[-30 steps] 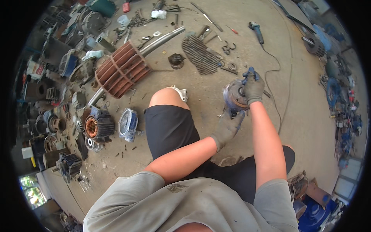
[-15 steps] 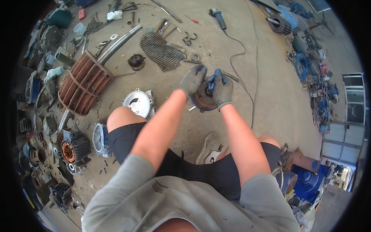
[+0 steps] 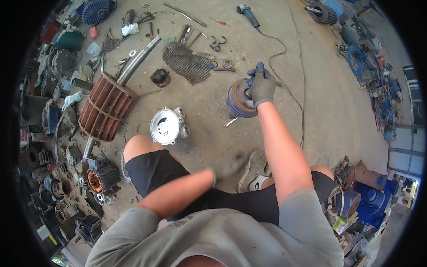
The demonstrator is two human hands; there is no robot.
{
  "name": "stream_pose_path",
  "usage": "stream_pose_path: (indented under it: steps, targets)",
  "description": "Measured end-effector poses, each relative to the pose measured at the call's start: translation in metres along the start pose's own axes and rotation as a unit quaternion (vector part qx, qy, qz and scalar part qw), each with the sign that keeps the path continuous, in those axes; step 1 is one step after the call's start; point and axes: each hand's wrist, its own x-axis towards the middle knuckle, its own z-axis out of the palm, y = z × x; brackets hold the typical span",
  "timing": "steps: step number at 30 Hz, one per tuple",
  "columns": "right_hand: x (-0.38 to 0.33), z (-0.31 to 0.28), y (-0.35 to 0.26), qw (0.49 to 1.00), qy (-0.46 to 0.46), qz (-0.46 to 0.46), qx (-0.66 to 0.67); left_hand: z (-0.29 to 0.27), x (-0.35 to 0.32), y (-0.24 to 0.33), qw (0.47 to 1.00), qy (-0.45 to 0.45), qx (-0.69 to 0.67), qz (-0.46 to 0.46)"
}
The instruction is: The person sits on the floor and uses a wrench to loosen bolts on a motor component, then handles various motor parts including a stator, rotor, and housing. They move parts around, inspect them, and later stand to adjust the head-mounted camera strap.
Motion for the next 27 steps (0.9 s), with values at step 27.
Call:
stream_pose_path:
  steps: [27]
  targets:
    - [0.194,0.023,0.036,0.986,-0.079,0.146,-0.008,-0.230,-0.023,0.036,0.829,0.158,-0.524,0.118]
